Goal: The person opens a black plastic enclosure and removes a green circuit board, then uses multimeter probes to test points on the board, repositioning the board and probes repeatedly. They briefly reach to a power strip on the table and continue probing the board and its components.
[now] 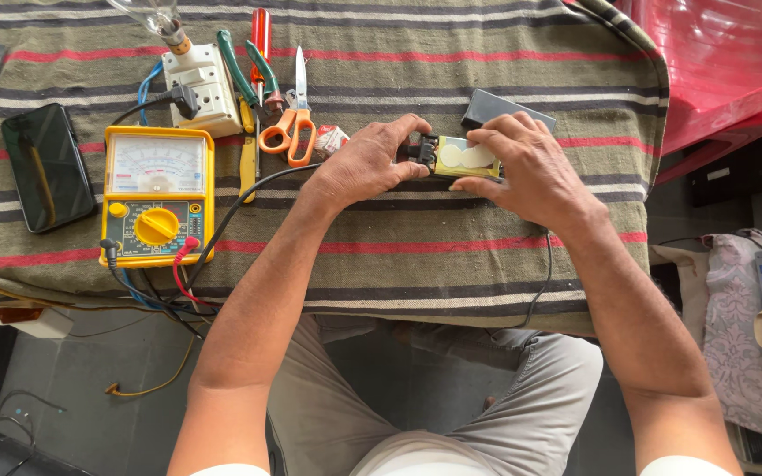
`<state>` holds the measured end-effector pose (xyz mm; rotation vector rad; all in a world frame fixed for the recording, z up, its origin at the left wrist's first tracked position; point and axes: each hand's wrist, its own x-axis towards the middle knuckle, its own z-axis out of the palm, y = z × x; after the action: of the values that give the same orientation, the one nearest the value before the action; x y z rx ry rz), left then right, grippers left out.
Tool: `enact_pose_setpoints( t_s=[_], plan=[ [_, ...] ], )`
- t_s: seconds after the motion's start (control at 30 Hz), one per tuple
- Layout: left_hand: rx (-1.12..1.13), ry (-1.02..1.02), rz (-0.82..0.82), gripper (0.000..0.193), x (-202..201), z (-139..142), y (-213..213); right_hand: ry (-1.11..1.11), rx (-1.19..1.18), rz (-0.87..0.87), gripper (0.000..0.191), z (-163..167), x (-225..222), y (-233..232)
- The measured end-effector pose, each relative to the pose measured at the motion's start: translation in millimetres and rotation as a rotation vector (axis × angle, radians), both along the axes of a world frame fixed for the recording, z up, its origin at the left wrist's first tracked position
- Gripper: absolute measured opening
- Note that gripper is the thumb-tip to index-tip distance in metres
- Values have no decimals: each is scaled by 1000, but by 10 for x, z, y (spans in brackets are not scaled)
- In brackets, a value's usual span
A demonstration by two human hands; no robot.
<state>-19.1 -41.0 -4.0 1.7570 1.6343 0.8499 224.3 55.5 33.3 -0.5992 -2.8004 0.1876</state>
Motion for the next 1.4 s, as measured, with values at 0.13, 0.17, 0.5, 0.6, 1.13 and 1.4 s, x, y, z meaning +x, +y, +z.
enact_pose_setpoints(
  t_s=[0.13,0.17,0.5,0.6,1.13,1.4],
  plan=[
    [41,68,8,57,22,12,-10,-11,-33,-32,64,37,-49,-56],
    [58,67,2,58,22,16,-12,-9,-47,-38,63,40,-49,-56],
    [40,130,-7,62,41,-4,14,-5,-48,-32,53,-5,-52,-79],
    [0,138,15,62,43,-10,22,1,-53,-11,52,7,-55,-90],
    [177,104,64,71,26,41,-6,72,-51,-28,56,-2,-33,-35],
    [326,-6,68,74,48,222,-41,267,124,46,65,46,61,67]
  ],
)
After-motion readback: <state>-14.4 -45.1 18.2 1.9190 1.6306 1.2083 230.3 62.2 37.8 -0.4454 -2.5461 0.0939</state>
